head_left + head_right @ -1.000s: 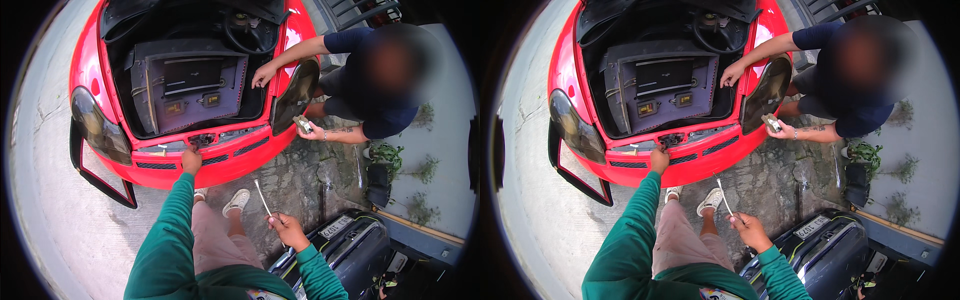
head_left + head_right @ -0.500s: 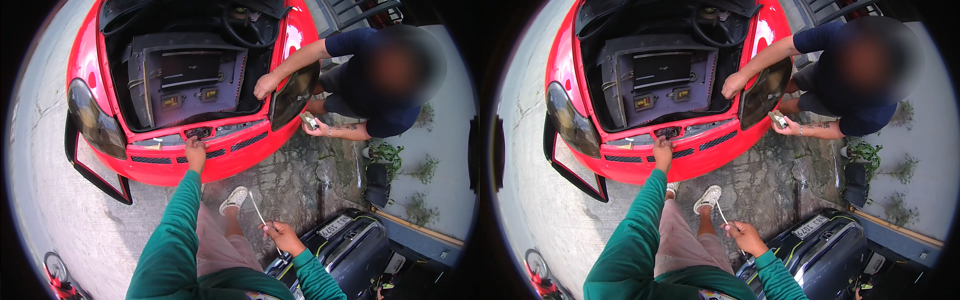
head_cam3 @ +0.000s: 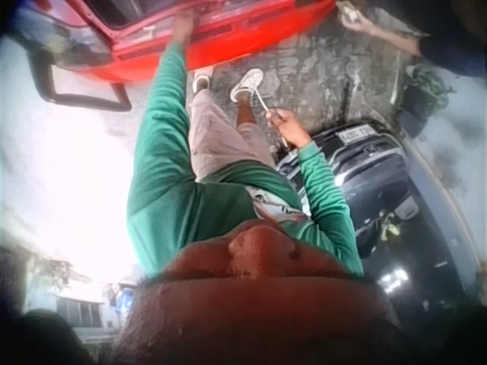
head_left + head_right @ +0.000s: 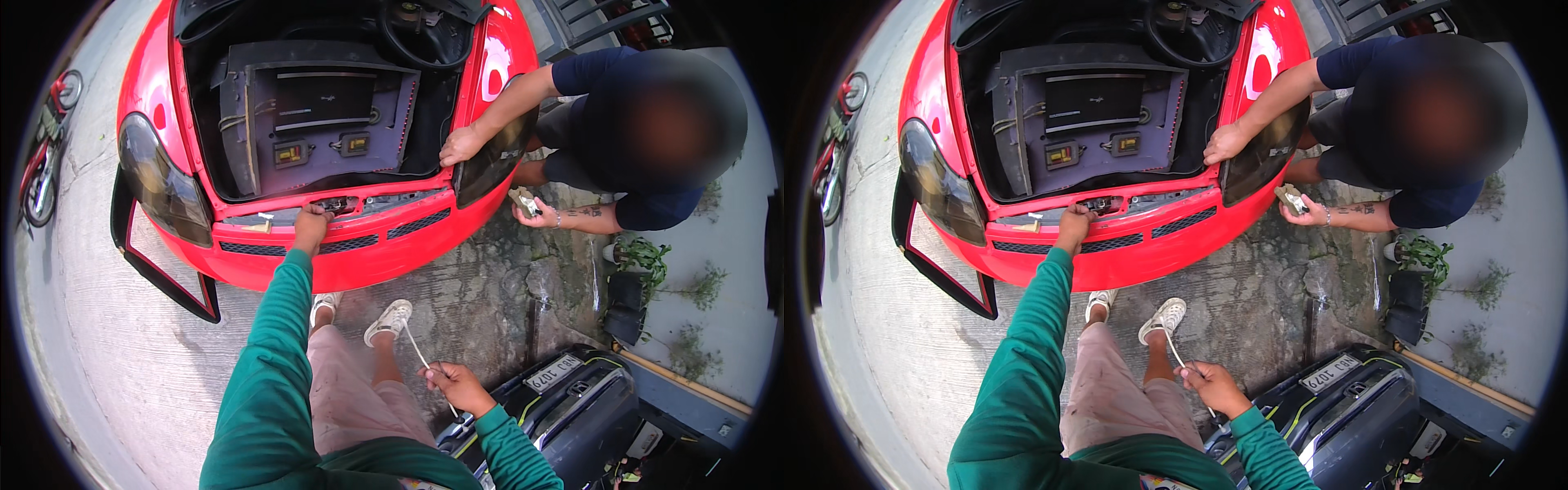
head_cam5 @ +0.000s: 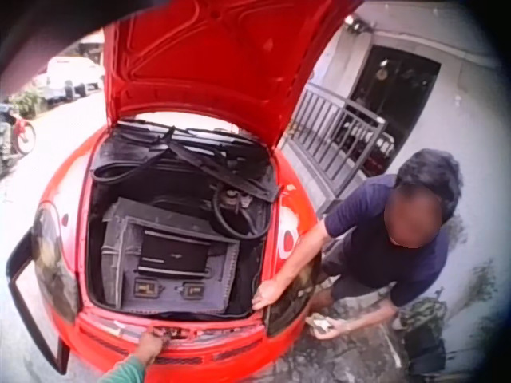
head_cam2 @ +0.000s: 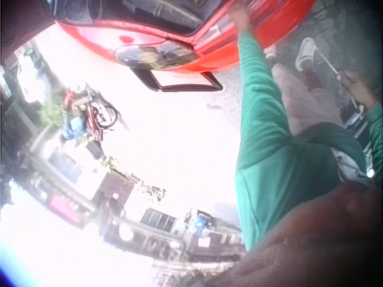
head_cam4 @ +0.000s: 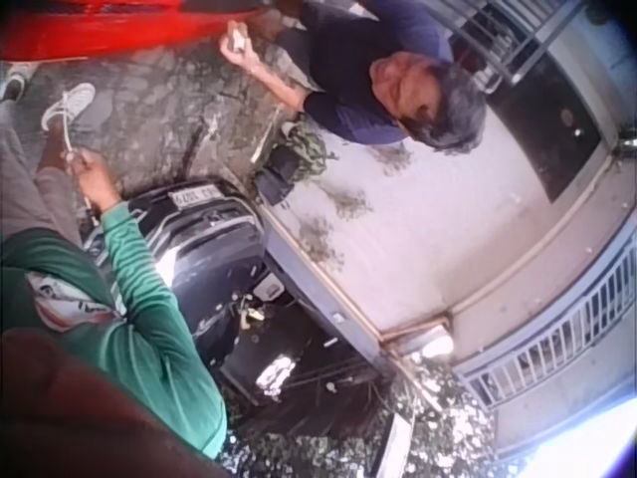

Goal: The person works on the front of a red car with the hood open, installing a strip of red LED lights along the edge of the hood. They use a screwdriver to secure the strip and connect wires to the car's electrical system. Another person assists by holding the hood and observing the process.

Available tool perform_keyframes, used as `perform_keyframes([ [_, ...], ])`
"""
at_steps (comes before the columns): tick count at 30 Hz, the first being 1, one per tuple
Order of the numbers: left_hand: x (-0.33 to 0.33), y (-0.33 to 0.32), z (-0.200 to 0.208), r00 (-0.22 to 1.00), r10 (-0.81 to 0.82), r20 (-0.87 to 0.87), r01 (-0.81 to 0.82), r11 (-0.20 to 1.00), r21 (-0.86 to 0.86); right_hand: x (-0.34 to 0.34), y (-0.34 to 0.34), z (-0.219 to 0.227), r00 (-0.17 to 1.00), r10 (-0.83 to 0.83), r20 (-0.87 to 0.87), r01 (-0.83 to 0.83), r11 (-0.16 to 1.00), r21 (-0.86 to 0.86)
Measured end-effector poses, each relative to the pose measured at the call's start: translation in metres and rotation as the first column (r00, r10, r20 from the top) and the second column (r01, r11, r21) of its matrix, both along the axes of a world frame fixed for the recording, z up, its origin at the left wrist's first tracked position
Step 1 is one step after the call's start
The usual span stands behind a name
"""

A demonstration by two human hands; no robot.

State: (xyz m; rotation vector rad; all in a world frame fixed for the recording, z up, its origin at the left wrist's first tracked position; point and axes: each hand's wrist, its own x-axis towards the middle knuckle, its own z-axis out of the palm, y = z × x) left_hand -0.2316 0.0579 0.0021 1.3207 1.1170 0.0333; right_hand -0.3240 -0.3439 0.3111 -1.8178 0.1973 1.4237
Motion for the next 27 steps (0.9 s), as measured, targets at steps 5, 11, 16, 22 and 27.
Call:
perform_keyframes([
  [5,-0.015,0.013,0.009,0.972,0.226,0.06,-0.197,0.93,-0.31,-0.004,-0.007,-0.006,1.0,0.022,-0.014,-0.022,0.999,-0.024],
  [11,0.002,-0.004,0.048,0.992,0.119,-0.037,-0.124,0.961,-0.247,-0.005,-0.022,-0.018,0.996,-0.044,-0.074,0.044,0.999,-0.002],
  [16,0.0,0.001,0.053,0.973,0.169,-0.158,-0.215,0.912,-0.349,0.018,-0.01,-0.037,0.993,0.041,0.115,-0.031,0.996,-0.087],
  [22,0.026,0.003,0.059,0.988,0.008,-0.152,-0.054,0.952,-0.3,0.064,0.023,-0.081,0.897,0.196,0.397,-0.166,0.98,-0.108],
  [27,0.006,0.021,0.028,0.961,0.25,-0.119,-0.269,0.743,-0.613,0.098,0.055,-0.108,0.872,0.112,0.476,-0.112,0.993,-0.027],
])
